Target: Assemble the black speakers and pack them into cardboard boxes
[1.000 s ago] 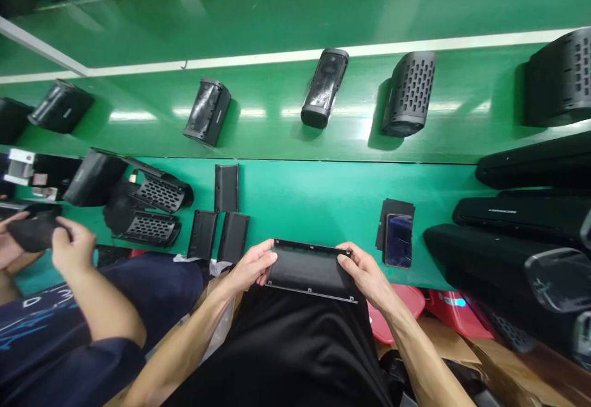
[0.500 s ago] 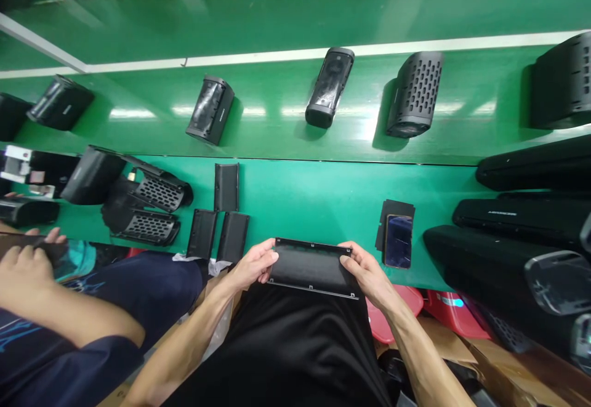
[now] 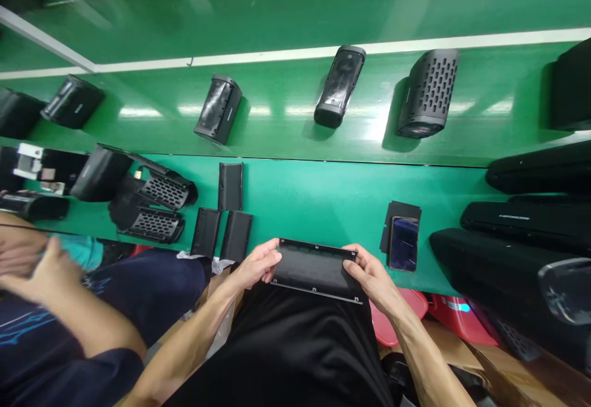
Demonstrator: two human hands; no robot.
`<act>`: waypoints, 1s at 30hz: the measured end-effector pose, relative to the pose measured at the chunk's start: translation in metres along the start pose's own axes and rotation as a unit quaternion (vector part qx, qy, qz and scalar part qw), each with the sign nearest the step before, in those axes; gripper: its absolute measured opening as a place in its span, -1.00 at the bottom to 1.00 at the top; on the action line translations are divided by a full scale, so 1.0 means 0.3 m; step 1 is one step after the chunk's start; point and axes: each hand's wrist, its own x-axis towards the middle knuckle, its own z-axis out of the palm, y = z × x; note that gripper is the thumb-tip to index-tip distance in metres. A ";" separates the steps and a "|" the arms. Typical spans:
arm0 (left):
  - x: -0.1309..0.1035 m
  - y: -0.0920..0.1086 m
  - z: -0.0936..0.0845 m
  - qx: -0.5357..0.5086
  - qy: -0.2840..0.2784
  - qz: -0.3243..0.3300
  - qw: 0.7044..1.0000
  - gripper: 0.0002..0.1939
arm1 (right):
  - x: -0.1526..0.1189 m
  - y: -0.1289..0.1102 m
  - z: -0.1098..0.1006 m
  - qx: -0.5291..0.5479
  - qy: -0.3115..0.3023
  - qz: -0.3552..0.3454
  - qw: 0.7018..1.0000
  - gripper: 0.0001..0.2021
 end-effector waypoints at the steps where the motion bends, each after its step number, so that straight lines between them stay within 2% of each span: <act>1: -0.002 0.003 0.001 0.004 0.003 -0.002 1.000 -0.30 | 0.000 -0.001 0.001 -0.004 0.000 -0.002 1.000 -0.51; 5: -0.006 0.004 0.000 0.010 0.005 -0.006 1.000 -0.20 | 0.000 0.004 -0.002 -0.019 0.002 -0.005 1.000 -0.49; 11: -0.002 -0.017 -0.008 0.010 -0.004 0.008 1.000 -0.41 | -0.005 0.000 -0.002 -0.031 0.006 -0.003 1.000 -0.46; 15: -0.004 -0.006 -0.004 0.002 -0.010 0.016 1.000 -0.50 | -0.006 -0.009 0.002 -0.017 0.000 -0.002 1.000 -0.46; 30: 0.003 0.024 0.001 0.012 -0.016 0.027 0.999 -0.51 | 0.007 0.003 -0.007 0.000 0.016 0.001 1.000 -0.39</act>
